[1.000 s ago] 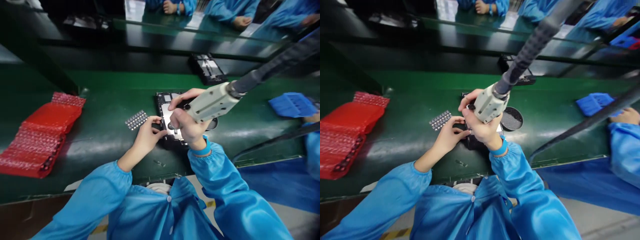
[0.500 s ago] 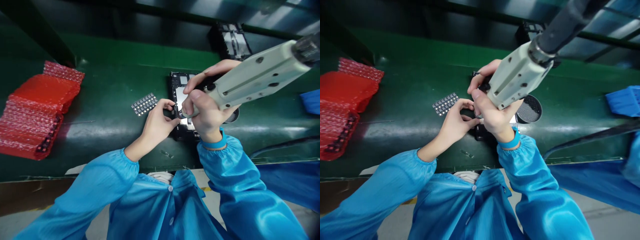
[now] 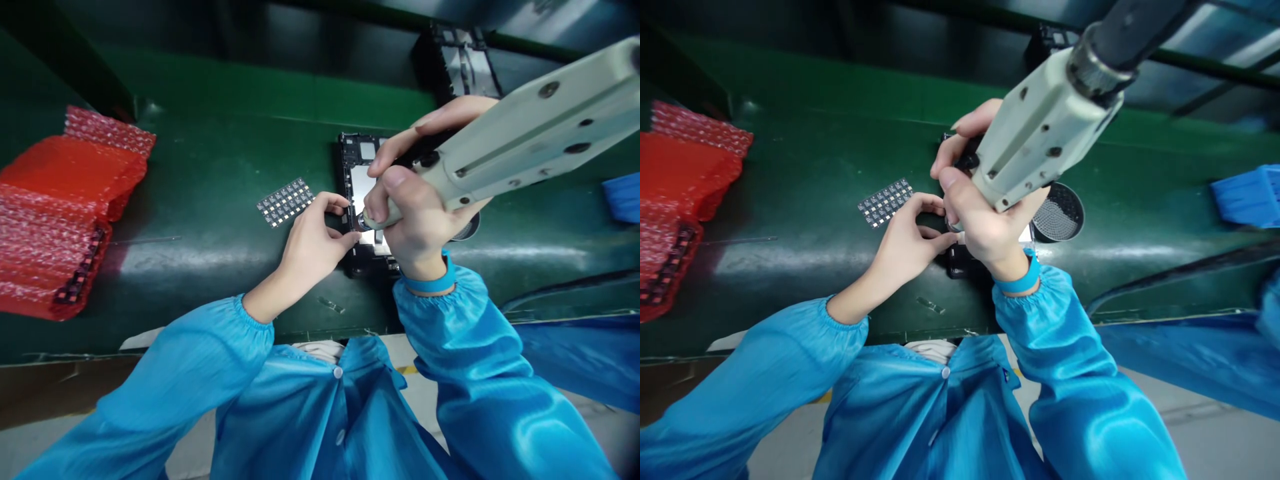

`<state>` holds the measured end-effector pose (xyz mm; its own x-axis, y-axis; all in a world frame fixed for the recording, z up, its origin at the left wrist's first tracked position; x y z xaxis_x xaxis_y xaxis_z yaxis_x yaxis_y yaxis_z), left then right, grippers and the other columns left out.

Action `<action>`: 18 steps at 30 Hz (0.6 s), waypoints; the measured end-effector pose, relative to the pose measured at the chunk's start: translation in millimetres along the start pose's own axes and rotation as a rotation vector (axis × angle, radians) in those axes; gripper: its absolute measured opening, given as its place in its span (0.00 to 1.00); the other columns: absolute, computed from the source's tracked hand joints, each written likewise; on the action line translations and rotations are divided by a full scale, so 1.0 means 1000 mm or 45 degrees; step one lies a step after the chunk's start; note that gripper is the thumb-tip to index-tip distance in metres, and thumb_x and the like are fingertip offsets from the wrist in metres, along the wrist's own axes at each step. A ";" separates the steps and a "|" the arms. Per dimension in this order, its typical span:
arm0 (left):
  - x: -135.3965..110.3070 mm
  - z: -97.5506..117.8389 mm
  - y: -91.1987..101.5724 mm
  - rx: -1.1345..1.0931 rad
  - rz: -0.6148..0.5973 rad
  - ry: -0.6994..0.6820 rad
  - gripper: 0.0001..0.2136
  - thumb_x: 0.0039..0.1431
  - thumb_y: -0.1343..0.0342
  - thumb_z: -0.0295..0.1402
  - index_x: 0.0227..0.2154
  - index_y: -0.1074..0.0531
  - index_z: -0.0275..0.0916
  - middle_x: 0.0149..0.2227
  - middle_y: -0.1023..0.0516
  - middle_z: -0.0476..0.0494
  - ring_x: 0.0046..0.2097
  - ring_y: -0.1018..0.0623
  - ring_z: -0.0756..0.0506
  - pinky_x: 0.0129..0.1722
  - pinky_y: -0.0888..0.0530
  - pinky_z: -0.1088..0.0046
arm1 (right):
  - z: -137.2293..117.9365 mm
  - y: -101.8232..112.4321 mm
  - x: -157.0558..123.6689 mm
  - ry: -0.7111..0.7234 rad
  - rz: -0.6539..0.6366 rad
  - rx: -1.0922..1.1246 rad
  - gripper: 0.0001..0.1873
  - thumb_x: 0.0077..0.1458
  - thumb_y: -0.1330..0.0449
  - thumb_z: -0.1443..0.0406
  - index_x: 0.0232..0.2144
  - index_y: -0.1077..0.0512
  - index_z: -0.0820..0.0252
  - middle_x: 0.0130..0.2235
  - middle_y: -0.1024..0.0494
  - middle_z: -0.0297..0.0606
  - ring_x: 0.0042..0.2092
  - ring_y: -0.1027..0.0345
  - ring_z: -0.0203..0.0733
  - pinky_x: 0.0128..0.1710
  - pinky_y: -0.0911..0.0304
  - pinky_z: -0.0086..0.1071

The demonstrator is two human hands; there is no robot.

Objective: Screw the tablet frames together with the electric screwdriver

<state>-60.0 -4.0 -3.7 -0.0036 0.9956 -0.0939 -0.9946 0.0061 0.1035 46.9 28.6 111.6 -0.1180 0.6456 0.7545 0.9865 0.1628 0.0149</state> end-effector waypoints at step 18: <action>-0.002 0.004 0.000 -0.017 -0.037 -0.052 0.16 0.55 0.32 0.23 0.44 0.28 0.41 0.50 0.20 0.47 0.30 0.21 0.53 0.34 0.22 0.74 | 0.009 0.002 -0.001 -0.039 -0.007 0.068 0.12 0.63 0.30 0.55 0.47 0.25 0.43 0.37 0.29 0.35 0.30 0.32 0.32 0.14 0.44 0.22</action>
<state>-59.8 -5.2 0.3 0.0289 0.9980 -0.0557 -0.9956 0.0337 0.0879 47.9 35.0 105.4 -0.1273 0.6672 0.7339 0.9786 0.2052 -0.0168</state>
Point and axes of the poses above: each hand's wrist, its own x-axis towards the middle knuckle, its own y-axis out of the back of the hand, z = x × y, the point moved 8 cm from there along x, towards the middle knuckle
